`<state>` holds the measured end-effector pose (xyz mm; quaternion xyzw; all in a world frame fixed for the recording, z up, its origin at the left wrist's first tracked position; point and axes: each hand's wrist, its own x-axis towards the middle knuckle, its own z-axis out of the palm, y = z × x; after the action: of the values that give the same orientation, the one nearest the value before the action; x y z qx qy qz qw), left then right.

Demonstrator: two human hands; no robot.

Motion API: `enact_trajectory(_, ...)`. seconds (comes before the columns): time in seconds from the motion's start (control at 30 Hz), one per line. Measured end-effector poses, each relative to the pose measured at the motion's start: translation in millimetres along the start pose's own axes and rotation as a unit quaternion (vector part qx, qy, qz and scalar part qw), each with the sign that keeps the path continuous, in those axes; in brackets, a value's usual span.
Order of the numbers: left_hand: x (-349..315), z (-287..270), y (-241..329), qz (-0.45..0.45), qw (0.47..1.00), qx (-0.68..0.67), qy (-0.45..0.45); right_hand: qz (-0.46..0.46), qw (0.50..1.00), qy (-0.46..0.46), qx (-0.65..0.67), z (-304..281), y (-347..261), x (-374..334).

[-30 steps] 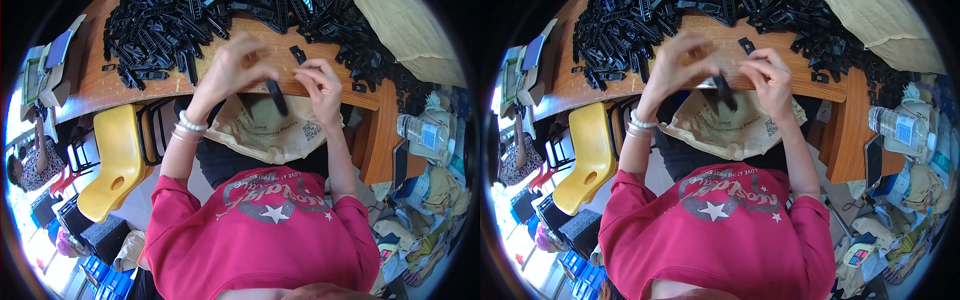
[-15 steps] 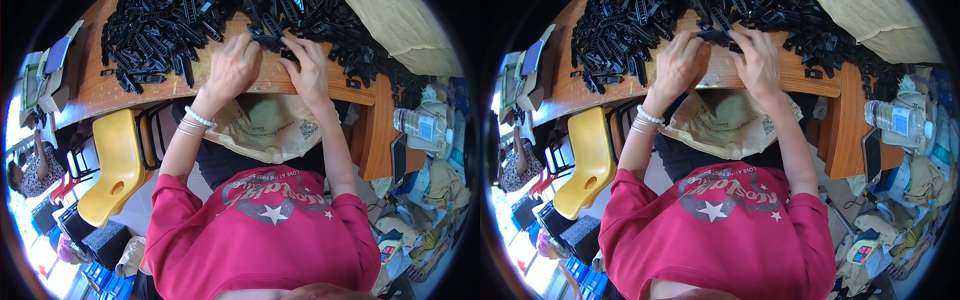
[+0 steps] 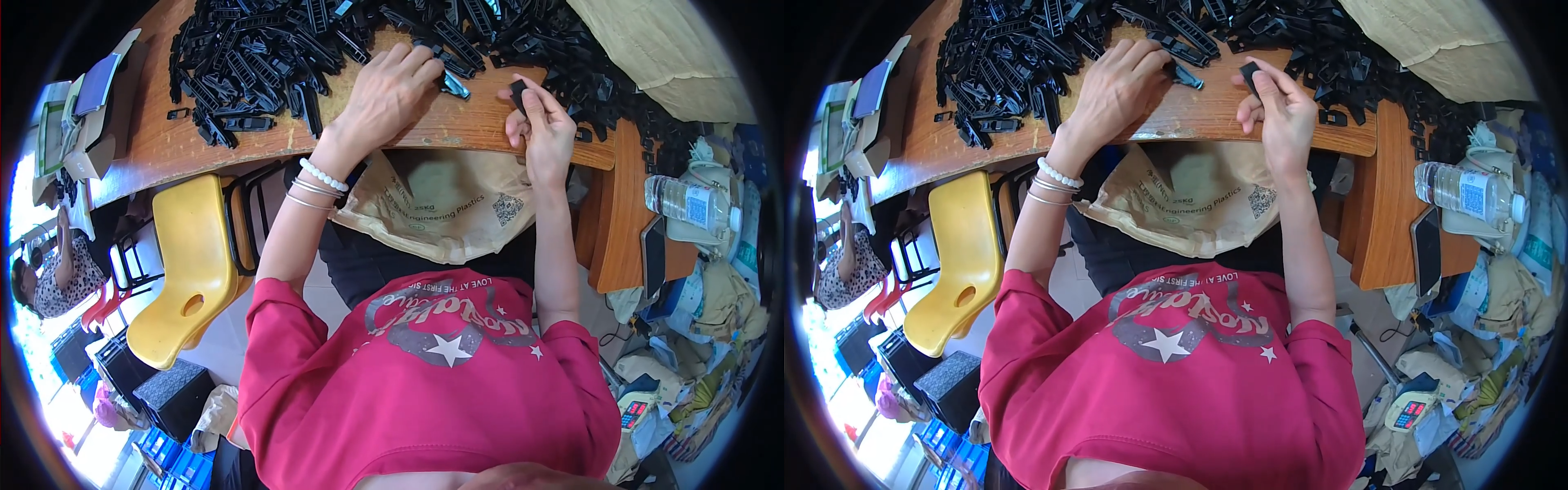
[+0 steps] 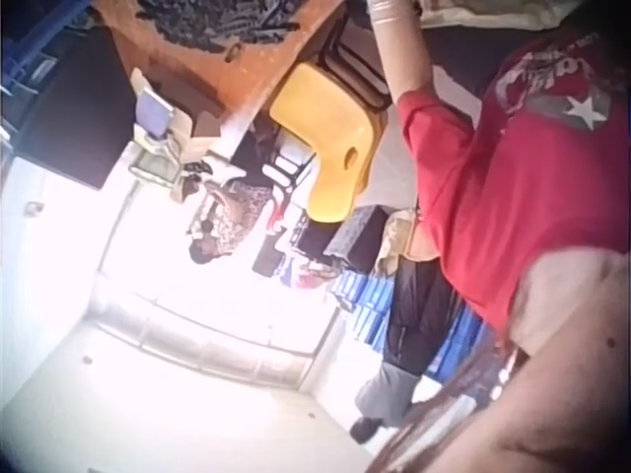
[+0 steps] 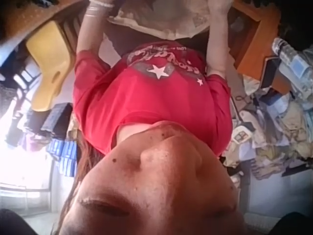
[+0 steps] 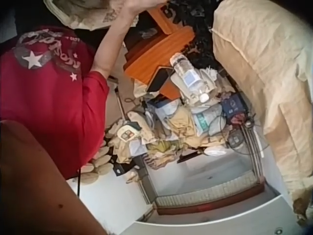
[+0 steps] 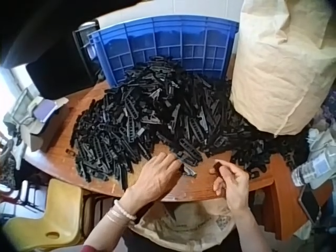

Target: Snapping together small black plastic parts and placing them into a paper bag.

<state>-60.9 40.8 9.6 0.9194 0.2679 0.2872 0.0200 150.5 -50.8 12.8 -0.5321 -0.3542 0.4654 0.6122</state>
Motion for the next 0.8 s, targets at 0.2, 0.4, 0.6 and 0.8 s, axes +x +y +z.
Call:
enact_trajectory(0.2, 12.3, 1.2, 0.8, 0.026, 0.999, -0.011, -0.017, -0.022, 0.999, 0.006, -0.038, -4.7, 5.2, -6.1)
enact_trajectory(0.4, 15.0, -10.6, 6.6, 0.037, 0.998, 0.024, -0.039, -0.167, 0.920, 0.017, -0.355, -16.4, 6.9, -9.3)
enact_trajectory(0.6, 6.6, -10.9, 23.5, -0.007, 0.987, -0.093, -0.128, -0.238, 0.870, 0.004, -0.431, -21.3, 4.5, -7.3)
enact_trajectory(0.8, 24.0, 0.0, 2.4, -0.154, 0.954, -0.228, -0.122, -0.184, 0.897, 0.020, -0.402, -17.8, 1.3, -12.5)
